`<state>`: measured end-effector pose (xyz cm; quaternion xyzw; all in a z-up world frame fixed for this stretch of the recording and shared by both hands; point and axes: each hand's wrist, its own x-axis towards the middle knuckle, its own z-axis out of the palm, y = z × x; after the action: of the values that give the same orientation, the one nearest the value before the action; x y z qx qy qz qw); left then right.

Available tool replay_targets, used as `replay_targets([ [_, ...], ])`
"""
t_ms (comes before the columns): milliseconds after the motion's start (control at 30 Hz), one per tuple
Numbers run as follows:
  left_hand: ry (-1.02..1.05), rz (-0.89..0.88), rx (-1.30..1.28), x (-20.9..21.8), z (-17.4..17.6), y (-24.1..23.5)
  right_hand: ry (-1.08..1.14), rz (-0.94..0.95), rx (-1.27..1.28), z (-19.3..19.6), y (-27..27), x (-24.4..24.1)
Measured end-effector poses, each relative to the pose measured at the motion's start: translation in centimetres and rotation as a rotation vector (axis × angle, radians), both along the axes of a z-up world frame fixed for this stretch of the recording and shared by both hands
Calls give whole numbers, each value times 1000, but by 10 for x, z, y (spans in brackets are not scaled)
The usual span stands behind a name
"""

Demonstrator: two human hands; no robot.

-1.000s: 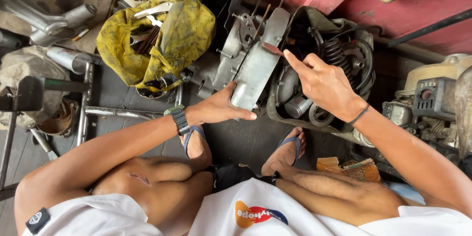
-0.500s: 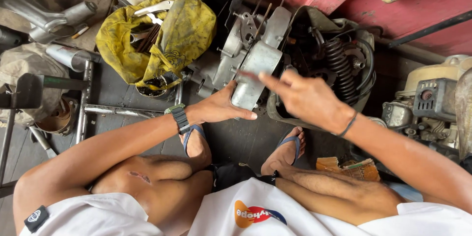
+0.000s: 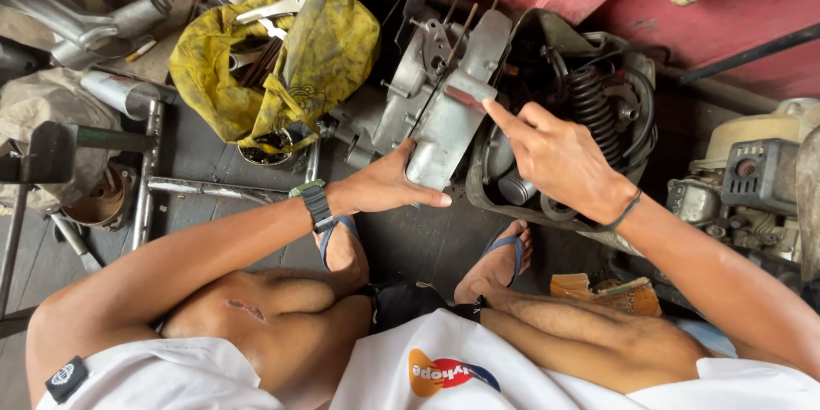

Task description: Scraping old gasket material from a motorcycle engine casing using a hand tool

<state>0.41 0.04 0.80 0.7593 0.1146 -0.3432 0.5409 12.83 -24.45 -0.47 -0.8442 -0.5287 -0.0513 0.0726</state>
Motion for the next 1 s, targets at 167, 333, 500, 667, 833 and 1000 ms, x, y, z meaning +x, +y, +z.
replay_targets([
  [167, -14, 63, -12, -3, -3, -6, 509, -191, 326, 10, 4, 10],
  [333, -118, 124, 116, 3, 9, 5, 1167, -375, 582, -2, -2, 18],
  [500, -453, 116, 164, 5, -37, 3, 1299, -492, 493, 35, 35, 5],
  [667, -530, 145, 272, 14, -46, 4, 1211, -493, 431, 32, 48, 15],
  [833, -626, 108, 398, 24, -60, 0, 1128, -436, 550, -6, 43, 38],
  [1000, -656, 19, 438, 26, -60, 0, 1291, -710, 475, 10, 45, 32],
])
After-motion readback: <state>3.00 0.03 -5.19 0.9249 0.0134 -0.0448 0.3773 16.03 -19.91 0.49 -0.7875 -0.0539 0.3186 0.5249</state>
